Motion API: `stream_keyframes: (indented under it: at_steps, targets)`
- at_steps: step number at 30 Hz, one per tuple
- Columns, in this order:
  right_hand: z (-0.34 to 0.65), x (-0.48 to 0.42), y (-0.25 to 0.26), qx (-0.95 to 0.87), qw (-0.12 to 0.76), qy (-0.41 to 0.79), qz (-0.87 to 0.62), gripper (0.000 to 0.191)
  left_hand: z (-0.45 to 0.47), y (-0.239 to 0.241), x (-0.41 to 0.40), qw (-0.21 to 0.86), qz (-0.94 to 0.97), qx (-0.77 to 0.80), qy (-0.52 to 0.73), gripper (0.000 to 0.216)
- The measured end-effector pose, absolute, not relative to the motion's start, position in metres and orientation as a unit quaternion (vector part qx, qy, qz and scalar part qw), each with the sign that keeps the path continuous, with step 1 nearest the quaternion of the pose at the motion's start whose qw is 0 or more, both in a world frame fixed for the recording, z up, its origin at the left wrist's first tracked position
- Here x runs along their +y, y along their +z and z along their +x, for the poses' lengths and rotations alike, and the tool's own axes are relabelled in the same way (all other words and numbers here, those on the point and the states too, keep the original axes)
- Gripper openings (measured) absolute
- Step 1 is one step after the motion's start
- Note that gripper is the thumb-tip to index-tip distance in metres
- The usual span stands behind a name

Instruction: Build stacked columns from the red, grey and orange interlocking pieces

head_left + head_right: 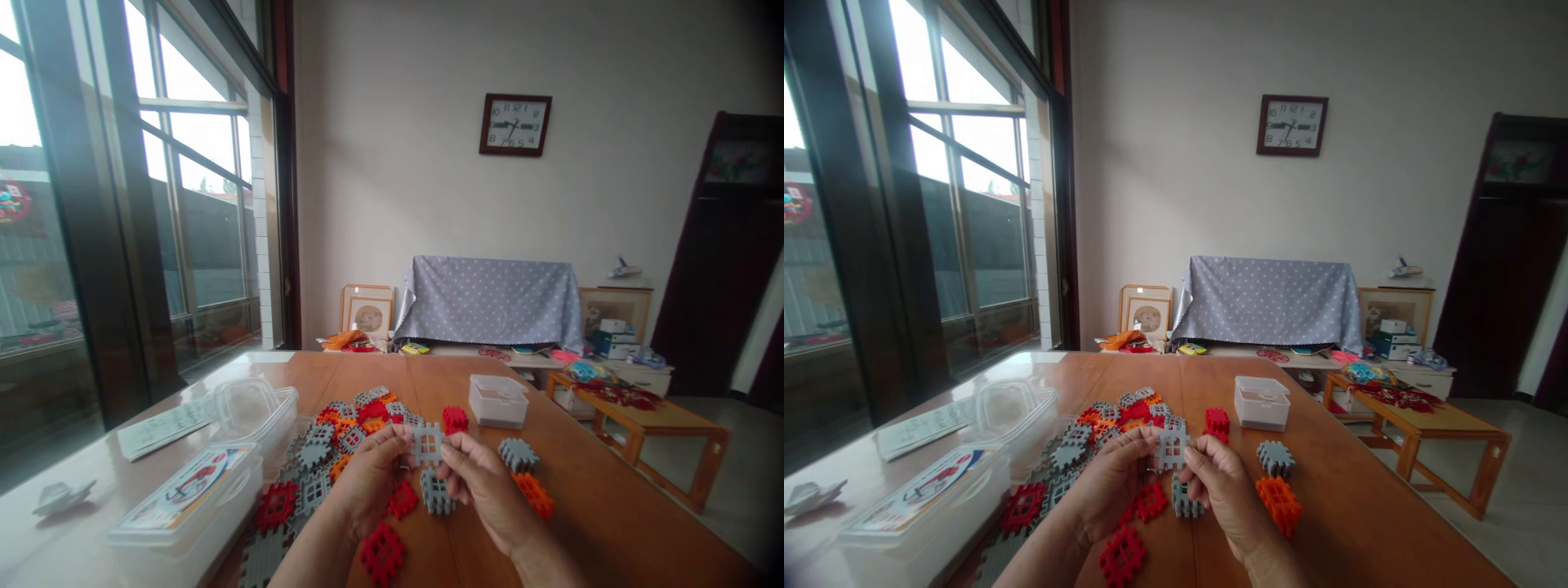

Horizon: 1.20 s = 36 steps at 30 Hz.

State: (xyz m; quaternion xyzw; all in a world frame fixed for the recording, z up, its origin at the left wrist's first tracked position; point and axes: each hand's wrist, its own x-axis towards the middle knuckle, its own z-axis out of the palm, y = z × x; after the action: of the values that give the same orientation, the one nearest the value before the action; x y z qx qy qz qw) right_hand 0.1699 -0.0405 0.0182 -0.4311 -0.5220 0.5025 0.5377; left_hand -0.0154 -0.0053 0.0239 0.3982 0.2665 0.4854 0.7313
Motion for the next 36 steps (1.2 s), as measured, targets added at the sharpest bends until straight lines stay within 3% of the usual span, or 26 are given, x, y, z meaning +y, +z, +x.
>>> stream_keyframes:
  at_steps: [10, 21, 25, 30, 36]
  targets:
    - [0.173, -0.037, 0.011, -0.53, 0.53, 0.51, -0.423, 0.04, -0.016, 0.02, -0.004, 0.726, 0.405, 0.27, 0.485, 0.027]
    - [0.173, -0.038, 0.014, -0.546, 0.519, 0.481, -0.448, 0.051, -0.016, 0.019, 0.0, 0.718, 0.417, 0.276, 0.484, 0.029]
    - [0.176, -0.034, 0.009, -0.596, 0.543, 0.374, -0.458, 0.05, -0.015, 0.017, 0.001, 0.704, 0.413, 0.299, 0.493, 0.03]
    - [0.181, -0.036, 0.009, -0.702, 0.485, 0.173, -0.491, 0.071, -0.015, 0.012, 0.003, 0.693, 0.42, 0.33, 0.484, 0.034]
    - [0.182, -0.035, 0.008, -0.752, 0.421, 0.118, -0.493, 0.069, -0.013, 0.007, 0.004, 0.689, 0.449, 0.336, 0.459, 0.033]
